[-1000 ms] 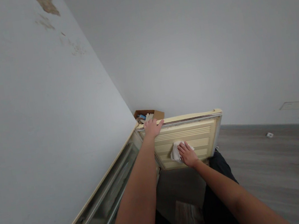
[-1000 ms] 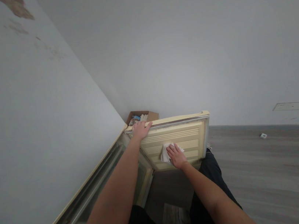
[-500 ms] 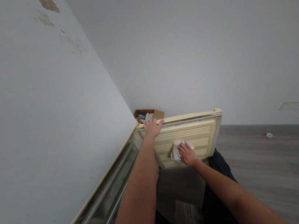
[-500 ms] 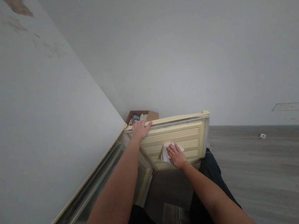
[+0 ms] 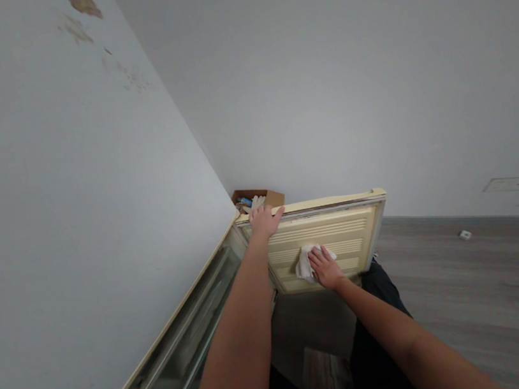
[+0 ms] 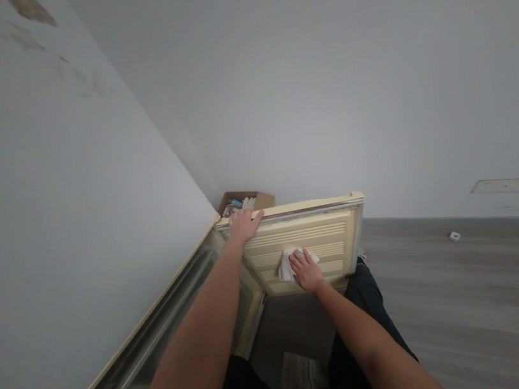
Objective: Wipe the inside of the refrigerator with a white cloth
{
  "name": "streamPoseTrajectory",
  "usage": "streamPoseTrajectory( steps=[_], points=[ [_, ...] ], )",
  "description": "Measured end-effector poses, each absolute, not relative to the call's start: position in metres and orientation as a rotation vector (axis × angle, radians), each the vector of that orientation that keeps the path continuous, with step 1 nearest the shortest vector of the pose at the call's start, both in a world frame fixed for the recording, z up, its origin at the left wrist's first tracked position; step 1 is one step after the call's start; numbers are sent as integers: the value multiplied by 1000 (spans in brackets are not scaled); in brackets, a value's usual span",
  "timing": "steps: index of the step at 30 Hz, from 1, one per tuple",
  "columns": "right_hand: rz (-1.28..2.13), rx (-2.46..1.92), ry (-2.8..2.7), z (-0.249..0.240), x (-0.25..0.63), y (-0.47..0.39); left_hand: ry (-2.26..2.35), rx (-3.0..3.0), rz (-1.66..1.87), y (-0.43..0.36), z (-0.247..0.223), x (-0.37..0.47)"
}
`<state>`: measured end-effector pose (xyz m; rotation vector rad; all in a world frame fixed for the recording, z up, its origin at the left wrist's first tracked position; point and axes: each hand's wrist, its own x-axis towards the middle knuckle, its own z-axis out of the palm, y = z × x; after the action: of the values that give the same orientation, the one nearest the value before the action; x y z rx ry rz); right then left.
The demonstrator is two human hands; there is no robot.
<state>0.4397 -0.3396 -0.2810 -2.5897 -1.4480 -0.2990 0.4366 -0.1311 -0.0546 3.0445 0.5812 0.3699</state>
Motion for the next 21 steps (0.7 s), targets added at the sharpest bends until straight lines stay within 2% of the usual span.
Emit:
streamPoseTrajectory(
  steps=[7, 21],
  points=[
    [-352, -2582, -1455, -288, 442, -338, 587, 3040, 366, -131, -55, 438],
    [-245, -2576, -1416, -280, 438, -338, 594, 3036, 384, -131, -57, 438]
  ],
)
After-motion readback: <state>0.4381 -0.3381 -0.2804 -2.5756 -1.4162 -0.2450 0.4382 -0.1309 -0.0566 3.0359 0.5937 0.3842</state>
